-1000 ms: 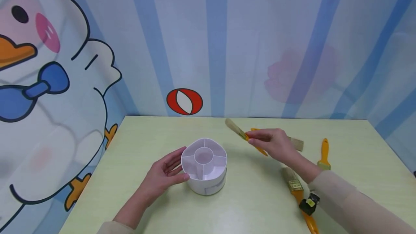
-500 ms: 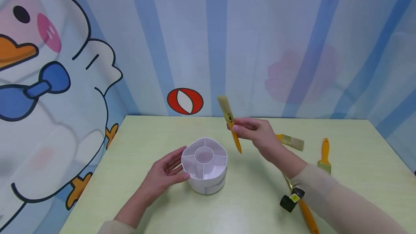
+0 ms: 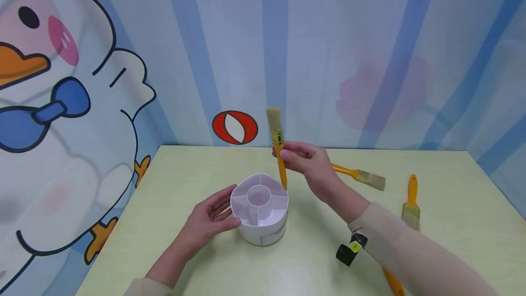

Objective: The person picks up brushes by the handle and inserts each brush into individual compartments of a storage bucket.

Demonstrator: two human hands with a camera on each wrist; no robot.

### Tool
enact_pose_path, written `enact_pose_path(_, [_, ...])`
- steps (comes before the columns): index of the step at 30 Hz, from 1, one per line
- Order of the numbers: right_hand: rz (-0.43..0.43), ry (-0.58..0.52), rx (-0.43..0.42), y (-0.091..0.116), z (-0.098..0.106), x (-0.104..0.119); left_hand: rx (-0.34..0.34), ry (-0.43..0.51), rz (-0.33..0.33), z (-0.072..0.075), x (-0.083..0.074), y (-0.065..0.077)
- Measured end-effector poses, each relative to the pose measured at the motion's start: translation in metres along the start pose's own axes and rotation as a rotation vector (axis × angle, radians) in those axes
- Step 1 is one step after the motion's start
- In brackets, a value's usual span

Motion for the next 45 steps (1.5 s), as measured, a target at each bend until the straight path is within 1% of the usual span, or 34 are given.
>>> enact_pose_path(9, [-0.05, 0.039, -0.018, 0.001, -0.005, -0.019, -0.007, -0.014, 0.007, -0.001, 0.0, 0.0])
enact_pose_path(13, [-0.076, 0.037, -0.022, 0.003, -0.005, -0.028, -0.011, -0.024, 0.008, -0.001, -0.001, 0.0])
enact_pose_path(18, [-0.09, 0.068, -0.009, 0.004, -0.007, -0.034, -0.013, -0.018, 0.002, 0.001, -0.001, 0.0])
enact_pose_path(22, [-0.096, 0.138, 0.005, 0.006, -0.007, -0.036, -0.007, -0.018, -0.002, 0.0, -0.001, 0.0])
enact_pose_path(29, [-0.046, 0.26, 0.073, 0.007, -0.011, -0.026, -0.015, -0.035, 0.006, 0.0, -0.002, -0.001])
enact_pose_path(33, [-0.041, 0.321, 0.099, 0.007, -0.013, -0.025, -0.01, -0.033, 0.009, -0.001, -0.001, -0.001])
enact_pose_path(36, [-0.022, 0.397, 0.114, 0.005, -0.015, -0.024, -0.003, -0.027, 0.007, -0.001, -0.002, -0.001])
enact_pose_path(41, [0.036, 0.541, 0.149, 0.002, -0.024, -0.018, -0.004, -0.021, 0.008, -0.001, -0.002, -0.001])
enact_pose_path(45, [0.061, 0.637, 0.171, 0.001, -0.032, -0.014, -0.003, -0.008, 0.009, 0.0, -0.001, -0.001])
Point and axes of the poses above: each hand's wrist, its own y-axis away from the middle knuckle, its own z-axis out of the back of the hand, x = y × z, the point moved 10 cm from there along -y, towards the middle knuckle, and after that the axes turned 2 degrees about -z, right-handed, at the moved point
